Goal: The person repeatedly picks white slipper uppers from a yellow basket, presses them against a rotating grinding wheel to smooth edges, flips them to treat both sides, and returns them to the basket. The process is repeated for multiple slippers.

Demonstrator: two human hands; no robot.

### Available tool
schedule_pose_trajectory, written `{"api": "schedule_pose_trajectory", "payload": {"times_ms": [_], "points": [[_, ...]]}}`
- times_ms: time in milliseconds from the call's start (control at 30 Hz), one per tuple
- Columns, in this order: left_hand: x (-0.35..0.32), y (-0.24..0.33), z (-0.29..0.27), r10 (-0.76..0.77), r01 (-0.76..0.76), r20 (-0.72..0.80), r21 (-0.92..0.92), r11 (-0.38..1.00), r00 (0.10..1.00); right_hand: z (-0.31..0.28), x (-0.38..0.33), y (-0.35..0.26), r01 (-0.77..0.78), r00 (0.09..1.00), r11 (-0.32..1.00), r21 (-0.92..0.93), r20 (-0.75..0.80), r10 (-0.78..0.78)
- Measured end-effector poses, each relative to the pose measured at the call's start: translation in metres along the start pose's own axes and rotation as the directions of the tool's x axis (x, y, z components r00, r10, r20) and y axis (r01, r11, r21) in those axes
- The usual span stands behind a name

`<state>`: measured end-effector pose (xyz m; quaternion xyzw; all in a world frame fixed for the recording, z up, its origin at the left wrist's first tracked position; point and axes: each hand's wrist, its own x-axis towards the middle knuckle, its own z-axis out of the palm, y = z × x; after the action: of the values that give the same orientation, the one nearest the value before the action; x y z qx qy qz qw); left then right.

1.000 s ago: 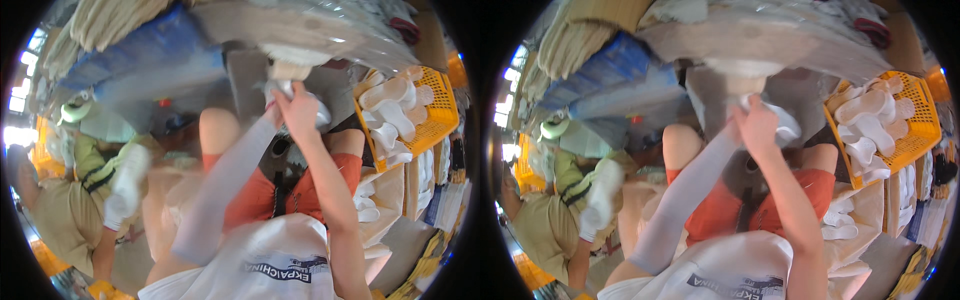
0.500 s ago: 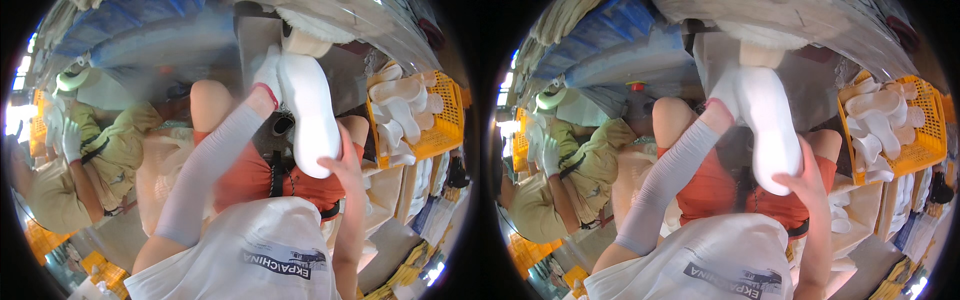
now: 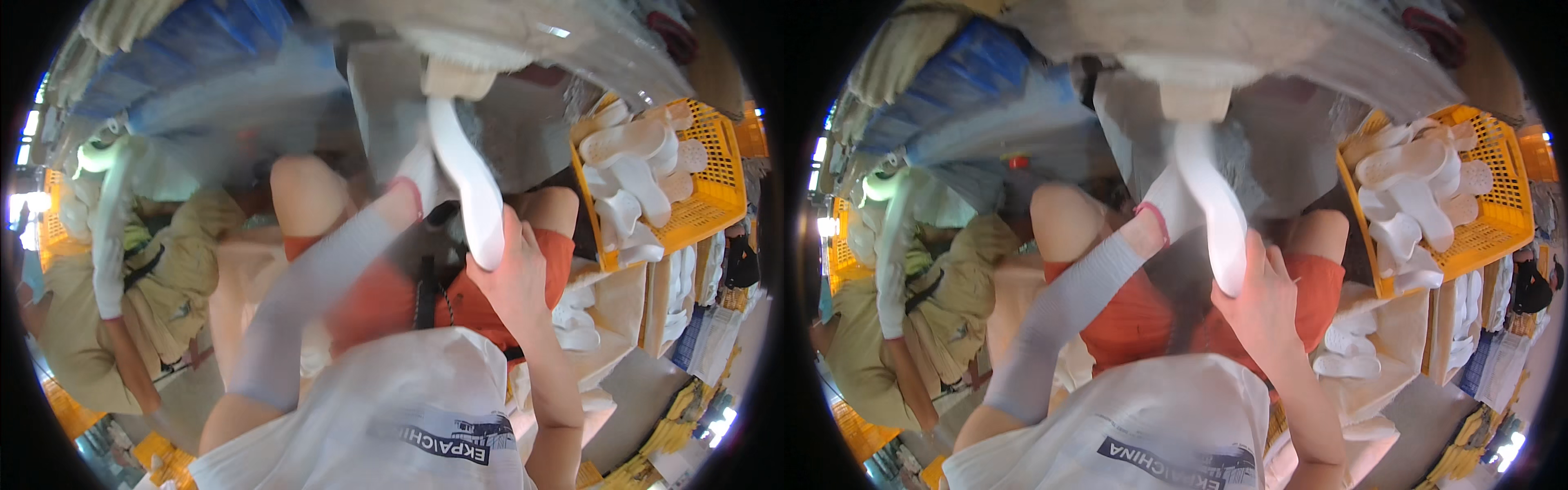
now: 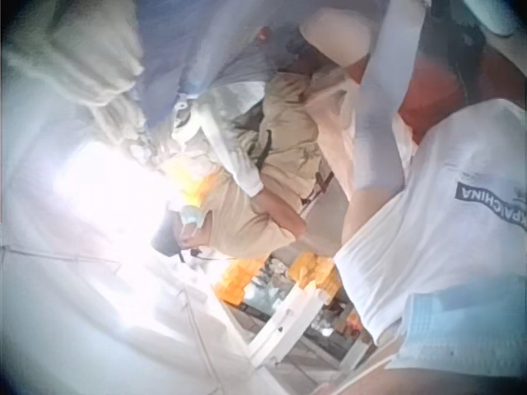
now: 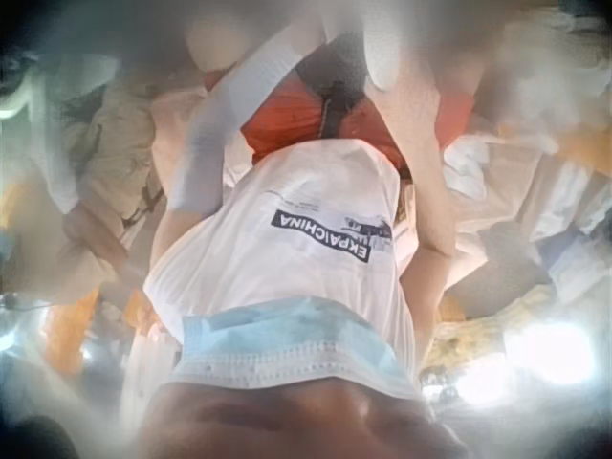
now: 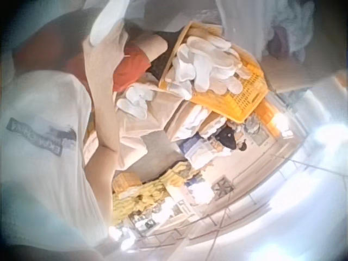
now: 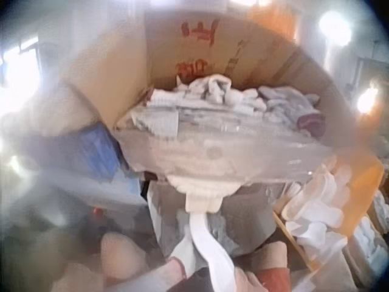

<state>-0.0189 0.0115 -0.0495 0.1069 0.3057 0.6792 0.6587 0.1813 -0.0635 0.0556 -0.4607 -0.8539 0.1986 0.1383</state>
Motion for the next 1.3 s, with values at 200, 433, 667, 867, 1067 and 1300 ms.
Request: {"api": "schedule_pose_trajectory", "payload": {"times_ms": [200, 433, 667, 867, 1067, 1300], "points": [[-0.012, -0.014, 0.002, -0.276, 0.299, 0.117, -0.373, 0.878, 0.954, -0.013, 0.029, -0.032, 0.214, 0.941, 0.974, -0.080, 0.285, -0.183], [-0.036, 0.000, -0.020, -0.351, 0.344, 0.030, -0.296, 0.891, 0.936, -0.005, 0.085, -0.047, 0.276, 0.943, 0.937, -0.215, -0.128, -0.307], [-0.025, -0.010, -0.013, -0.344, 0.340, 0.031, -0.250, 0.907, 0.939, -0.040, 0.079, -0.045, 0.214, 0.939, 0.974, 0.072, -0.289, -0.185], [-0.002, -0.037, 0.055, -0.364, 0.375, 0.092, -0.163, 0.913, 0.927, -0.136, -0.027, 0.096, -0.240, 0.969, 0.762, 0.602, 0.103, 0.224], [-0.068, -0.158, 0.187, -0.449, 0.375, -0.115, 0.748, 0.548, 0.886, -0.223, -0.040, 0.320, -0.201, 0.970, 0.866, -0.457, -0.216, 0.111], [-0.057, -0.165, 0.278, -0.019, -0.415, 0.508, 0.724, 0.551, 0.861, -0.308, -0.020, 0.216, -0.358, 0.794, 0.849, 0.388, -0.353, 0.495]]}}
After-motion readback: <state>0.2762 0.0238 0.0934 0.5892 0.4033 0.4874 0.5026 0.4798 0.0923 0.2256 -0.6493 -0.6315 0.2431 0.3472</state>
